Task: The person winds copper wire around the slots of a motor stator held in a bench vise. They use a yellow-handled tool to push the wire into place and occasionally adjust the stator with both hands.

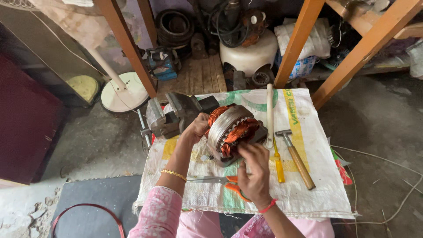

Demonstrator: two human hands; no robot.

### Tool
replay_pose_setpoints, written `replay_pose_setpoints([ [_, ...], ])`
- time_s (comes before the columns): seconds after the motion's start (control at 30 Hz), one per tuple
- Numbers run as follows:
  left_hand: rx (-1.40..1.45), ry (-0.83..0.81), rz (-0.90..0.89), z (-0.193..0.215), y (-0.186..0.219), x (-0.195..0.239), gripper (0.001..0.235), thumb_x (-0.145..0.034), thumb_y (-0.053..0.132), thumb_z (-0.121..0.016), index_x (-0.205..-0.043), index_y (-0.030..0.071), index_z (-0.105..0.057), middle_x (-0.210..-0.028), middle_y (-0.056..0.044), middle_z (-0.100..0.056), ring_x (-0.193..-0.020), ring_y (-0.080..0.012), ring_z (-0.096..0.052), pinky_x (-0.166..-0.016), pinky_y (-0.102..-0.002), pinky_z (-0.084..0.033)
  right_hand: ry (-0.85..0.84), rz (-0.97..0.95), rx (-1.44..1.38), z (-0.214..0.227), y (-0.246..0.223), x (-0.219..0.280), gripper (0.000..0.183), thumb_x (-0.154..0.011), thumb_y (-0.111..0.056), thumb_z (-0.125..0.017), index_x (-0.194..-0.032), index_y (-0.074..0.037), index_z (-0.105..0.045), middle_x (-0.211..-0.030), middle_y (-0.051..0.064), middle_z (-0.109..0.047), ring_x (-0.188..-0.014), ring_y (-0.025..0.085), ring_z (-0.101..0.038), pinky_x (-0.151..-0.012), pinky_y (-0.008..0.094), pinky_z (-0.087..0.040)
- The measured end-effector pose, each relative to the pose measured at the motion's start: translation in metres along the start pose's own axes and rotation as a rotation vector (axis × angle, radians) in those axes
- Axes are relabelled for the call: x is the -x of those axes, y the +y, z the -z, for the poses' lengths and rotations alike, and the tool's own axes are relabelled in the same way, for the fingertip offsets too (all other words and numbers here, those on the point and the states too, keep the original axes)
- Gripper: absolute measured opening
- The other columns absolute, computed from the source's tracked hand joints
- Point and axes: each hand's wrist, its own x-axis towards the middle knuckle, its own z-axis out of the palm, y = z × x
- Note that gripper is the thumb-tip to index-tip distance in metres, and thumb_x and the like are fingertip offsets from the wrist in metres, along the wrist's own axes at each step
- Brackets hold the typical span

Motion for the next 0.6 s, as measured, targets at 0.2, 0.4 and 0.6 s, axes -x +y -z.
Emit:
replay_pose_setpoints([
  [0.2, -0.009, 0.008, -0.100, 0.004, -0.002, 0.003, 0.012, -0.080, 0.005, -0.080, -0.075, -0.002, -0.073, -0.062, -0.004, -0.067, -0.049, -0.0089, -0.058, -0.040, -0.028, -0.044, -0.080, -0.753, -0.383, -0.007, 0.016, -0.001, 0.015, -0.101, -0.010, -0.059, -0.106, 0.001, -0.067, -0.084, 0.010, -0.072, -0.068, 0.017, -0.067, -0.058, 0.031, -0.054],
  [0.4, 0.042, -0.005, -0.103, 0.000, 0.003, 0.009, 0.003, -0.078, -0.001, -0.074, -0.076, -0.001, -0.075, -0.064, -0.005, -0.070, -0.048, -0.0107, -0.059, -0.040, -0.028, -0.044, -0.007, -0.867, -0.860, -0.023, 0.029, 0.015, 0.014, -0.100, -0.006, -0.062, -0.106, 0.005, -0.067, -0.087, 0.011, -0.075, -0.073, 0.015, -0.072, -0.068, 0.030, -0.063],
  [0.6, 0.057, 0.037, -0.051, -0.001, 0.002, 0.007, 0.010, -0.084, 0.000, -0.079, -0.076, -0.001, -0.075, -0.066, -0.007, -0.072, -0.049, -0.0099, -0.058, -0.041, -0.028, -0.044, 0.037, -0.950, -0.880, -0.030, 0.042, 0.015, 0.012, -0.092, 0.000, -0.069, -0.101, 0.008, -0.070, -0.081, 0.015, -0.074, -0.067, 0.018, -0.074, -0.056, 0.031, -0.062],
])
